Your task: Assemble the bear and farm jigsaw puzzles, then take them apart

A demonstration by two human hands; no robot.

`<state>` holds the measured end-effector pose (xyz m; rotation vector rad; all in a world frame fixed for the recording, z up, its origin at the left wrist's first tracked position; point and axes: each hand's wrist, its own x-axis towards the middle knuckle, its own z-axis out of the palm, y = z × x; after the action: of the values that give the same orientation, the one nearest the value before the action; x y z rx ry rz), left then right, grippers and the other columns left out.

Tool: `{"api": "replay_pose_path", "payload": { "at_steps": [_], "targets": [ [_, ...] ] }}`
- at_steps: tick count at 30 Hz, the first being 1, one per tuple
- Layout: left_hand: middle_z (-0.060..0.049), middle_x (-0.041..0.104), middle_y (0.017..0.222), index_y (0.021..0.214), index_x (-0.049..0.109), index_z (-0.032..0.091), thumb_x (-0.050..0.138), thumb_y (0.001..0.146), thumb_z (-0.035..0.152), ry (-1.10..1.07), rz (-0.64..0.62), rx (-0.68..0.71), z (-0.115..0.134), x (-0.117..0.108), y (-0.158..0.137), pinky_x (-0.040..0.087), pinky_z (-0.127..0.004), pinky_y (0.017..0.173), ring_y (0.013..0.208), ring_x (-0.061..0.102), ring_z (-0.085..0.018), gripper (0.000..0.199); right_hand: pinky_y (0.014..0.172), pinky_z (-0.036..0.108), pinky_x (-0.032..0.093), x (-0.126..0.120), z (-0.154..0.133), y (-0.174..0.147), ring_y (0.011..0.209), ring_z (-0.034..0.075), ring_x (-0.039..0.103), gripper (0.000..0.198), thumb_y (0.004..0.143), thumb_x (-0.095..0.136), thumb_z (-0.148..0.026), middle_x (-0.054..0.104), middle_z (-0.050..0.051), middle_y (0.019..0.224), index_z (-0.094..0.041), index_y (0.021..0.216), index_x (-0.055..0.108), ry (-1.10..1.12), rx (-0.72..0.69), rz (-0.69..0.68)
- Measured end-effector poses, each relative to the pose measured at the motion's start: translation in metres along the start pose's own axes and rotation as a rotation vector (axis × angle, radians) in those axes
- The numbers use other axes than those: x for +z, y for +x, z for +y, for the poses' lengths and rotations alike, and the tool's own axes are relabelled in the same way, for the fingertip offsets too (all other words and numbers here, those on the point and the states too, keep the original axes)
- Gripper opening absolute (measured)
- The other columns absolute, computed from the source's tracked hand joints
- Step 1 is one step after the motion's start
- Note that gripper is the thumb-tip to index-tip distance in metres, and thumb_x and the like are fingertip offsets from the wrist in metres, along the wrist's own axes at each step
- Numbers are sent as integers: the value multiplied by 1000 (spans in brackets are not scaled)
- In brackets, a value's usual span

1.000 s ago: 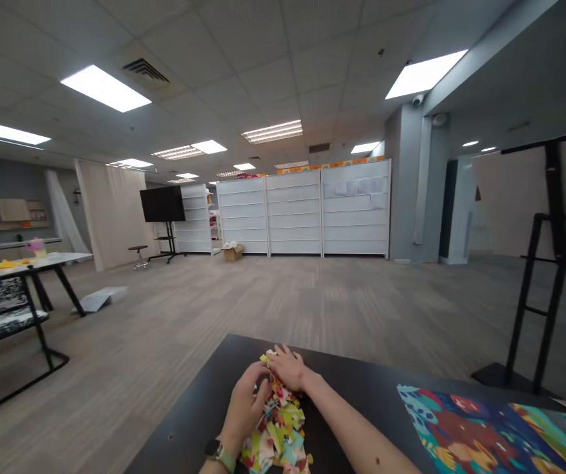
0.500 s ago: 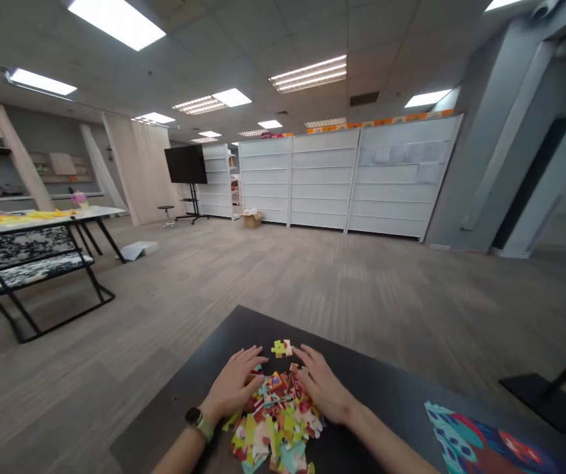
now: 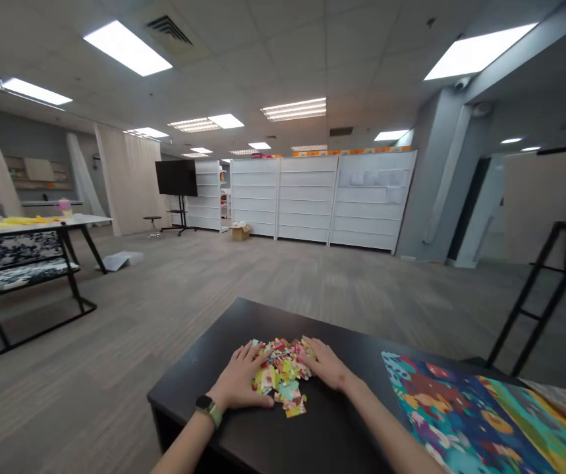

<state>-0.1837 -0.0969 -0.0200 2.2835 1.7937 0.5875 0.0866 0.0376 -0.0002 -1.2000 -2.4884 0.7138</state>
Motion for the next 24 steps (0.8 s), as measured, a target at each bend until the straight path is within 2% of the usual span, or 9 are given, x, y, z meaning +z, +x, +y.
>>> {"api": "replay_pose_path", "payload": {
  "at_steps": [2,4,9,12,16,20,24],
  "targets": [
    [-10,38,158,149,42,34,71,68,76,-9,35,-21,2,3,0,18,-64,117,147,24,-43,96,122,49,10,11,-10,-20,150,31,23,85,82,56,-69,34,13,160,-22,151,40,-18,3,21],
    [-12,42,155,146,48,30,70,73,71,-5,58,-27,4,5,0,21,-62,118,146,28,-42,87,122,49,6,20,-19,-34,151,32,19,88,79,62,-67,29,14,162,-21,151,40,-30,10,43],
    [-13,50,149,144,51,26,78,72,57,-19,124,-44,5,4,-5,34,-53,115,139,42,-39,82,123,44,14,19,-25,-47,146,30,33,70,82,60,-46,43,13,155,-17,145,50,-8,13,123],
    [-12,52,147,140,55,27,80,68,54,-39,144,-49,3,4,-6,36,-52,115,137,44,-39,81,120,39,24,14,-22,-49,139,27,43,66,80,56,-34,51,12,149,-16,143,50,27,4,172],
    [-10,48,150,141,54,30,82,65,56,-67,147,-28,0,5,-8,36,-53,114,137,44,-40,85,116,36,33,17,-16,-53,136,24,48,57,85,46,-28,53,9,147,-20,142,51,86,-14,209],
    [-7,47,152,143,51,34,72,78,57,-85,168,-22,1,8,-9,36,-52,114,137,44,-38,72,117,37,34,29,-3,-58,137,25,48,55,85,46,-28,55,8,146,-23,139,55,191,23,251],
    [-8,50,149,139,55,34,64,86,57,-102,186,-41,4,8,-10,39,-50,113,134,46,-36,58,116,37,36,40,13,-52,135,27,50,58,77,52,-27,58,9,143,-23,135,58,207,33,268]
  ]
}}
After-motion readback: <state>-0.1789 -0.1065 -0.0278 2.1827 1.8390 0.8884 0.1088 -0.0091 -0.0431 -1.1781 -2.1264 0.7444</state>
